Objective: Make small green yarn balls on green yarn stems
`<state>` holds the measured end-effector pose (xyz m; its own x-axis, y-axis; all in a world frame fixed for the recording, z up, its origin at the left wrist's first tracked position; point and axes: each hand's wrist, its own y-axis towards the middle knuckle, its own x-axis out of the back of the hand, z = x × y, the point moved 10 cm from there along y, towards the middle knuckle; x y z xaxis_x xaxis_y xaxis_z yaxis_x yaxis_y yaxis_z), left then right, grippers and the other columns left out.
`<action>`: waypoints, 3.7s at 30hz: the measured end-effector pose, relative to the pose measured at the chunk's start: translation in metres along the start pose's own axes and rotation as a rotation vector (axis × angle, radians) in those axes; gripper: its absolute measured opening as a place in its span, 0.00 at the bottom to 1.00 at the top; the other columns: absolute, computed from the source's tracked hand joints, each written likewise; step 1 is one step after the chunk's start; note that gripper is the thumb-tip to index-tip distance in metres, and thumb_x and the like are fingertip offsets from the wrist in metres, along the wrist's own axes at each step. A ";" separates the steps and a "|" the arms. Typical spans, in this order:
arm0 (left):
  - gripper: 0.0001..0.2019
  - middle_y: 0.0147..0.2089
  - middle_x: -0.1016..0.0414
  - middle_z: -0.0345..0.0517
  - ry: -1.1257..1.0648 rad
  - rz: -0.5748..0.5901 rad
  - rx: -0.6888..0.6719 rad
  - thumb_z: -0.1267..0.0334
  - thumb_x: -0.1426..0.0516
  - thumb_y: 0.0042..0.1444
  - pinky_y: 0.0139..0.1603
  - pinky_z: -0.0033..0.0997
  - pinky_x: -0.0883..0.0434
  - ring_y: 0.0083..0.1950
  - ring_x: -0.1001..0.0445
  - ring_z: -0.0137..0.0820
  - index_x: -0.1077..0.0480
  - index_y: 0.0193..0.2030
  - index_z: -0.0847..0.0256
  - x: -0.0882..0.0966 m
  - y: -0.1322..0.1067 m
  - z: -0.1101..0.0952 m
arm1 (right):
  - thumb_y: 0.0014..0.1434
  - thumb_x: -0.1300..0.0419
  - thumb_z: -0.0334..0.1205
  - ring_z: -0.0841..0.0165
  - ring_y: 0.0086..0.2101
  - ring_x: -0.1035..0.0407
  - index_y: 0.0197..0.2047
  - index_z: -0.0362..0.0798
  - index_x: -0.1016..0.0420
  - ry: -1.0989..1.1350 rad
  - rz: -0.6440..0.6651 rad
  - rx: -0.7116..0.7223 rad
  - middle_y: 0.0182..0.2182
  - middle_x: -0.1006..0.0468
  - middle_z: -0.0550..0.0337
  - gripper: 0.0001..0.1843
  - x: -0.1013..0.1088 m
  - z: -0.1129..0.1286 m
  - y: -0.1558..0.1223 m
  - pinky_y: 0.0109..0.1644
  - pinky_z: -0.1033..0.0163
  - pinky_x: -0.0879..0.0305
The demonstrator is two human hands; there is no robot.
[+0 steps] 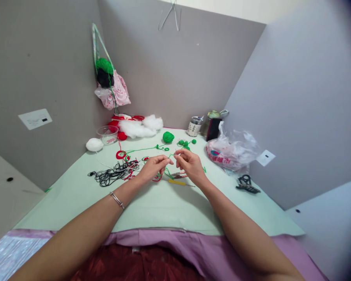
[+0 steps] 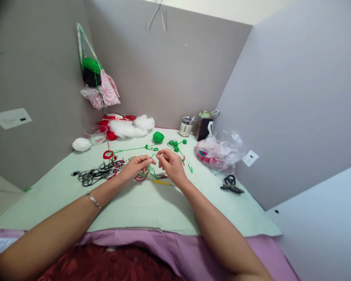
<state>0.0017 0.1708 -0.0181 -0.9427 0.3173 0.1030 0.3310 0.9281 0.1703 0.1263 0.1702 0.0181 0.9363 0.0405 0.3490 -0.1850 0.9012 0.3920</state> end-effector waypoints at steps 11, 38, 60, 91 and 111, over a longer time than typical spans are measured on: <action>0.21 0.19 0.49 0.30 -0.298 0.013 -0.011 0.51 0.42 0.55 0.26 0.24 0.46 0.21 0.46 0.23 0.29 0.52 0.60 0.003 0.006 0.004 | 0.55 0.40 0.45 0.76 0.16 0.44 0.31 0.45 0.31 0.177 -0.118 -0.100 0.14 0.32 0.67 0.11 0.018 -0.013 0.008 0.20 0.70 0.45; 0.15 0.27 0.34 0.39 0.190 -0.114 -0.222 0.58 0.51 0.63 0.33 0.26 0.36 0.29 0.36 0.26 0.26 0.44 0.62 0.002 -0.005 -0.011 | 0.61 0.44 0.46 0.76 0.17 0.47 0.35 0.44 0.26 0.060 0.063 0.016 0.15 0.38 0.68 0.14 -0.010 0.010 -0.003 0.22 0.69 0.49; 0.23 0.28 0.34 0.39 0.250 -0.048 -0.261 0.56 0.54 0.65 0.35 0.25 0.36 0.30 0.37 0.26 0.34 0.62 0.60 -0.008 -0.010 -0.010 | 0.59 0.45 0.46 0.77 0.15 0.49 0.30 0.45 0.31 0.124 0.192 -0.084 0.13 0.40 0.70 0.13 -0.024 0.006 -0.005 0.20 0.70 0.50; 0.19 0.59 0.37 0.51 0.278 -0.065 -0.300 0.58 0.54 0.65 0.49 0.34 0.29 0.47 0.30 0.33 0.34 0.60 0.56 -0.011 -0.009 -0.008 | 0.56 0.44 0.48 0.75 0.19 0.54 0.27 0.46 0.33 0.053 0.153 -0.108 0.16 0.46 0.70 0.14 -0.026 -0.010 0.001 0.22 0.68 0.56; 0.19 0.70 0.44 0.48 0.405 -0.048 -0.266 0.61 0.55 0.64 0.63 0.43 0.36 0.62 0.35 0.38 0.31 0.57 0.56 -0.010 -0.005 0.000 | 0.54 0.42 0.51 0.77 0.18 0.56 0.27 0.46 0.34 0.171 0.218 -0.182 0.14 0.49 0.72 0.16 -0.030 -0.022 0.003 0.22 0.69 0.60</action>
<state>0.0094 0.1629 -0.0198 -0.8825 0.1250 0.4534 0.3365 0.8412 0.4232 0.1043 0.1808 -0.0102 0.9198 0.2986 0.2544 -0.3445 0.9251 0.1598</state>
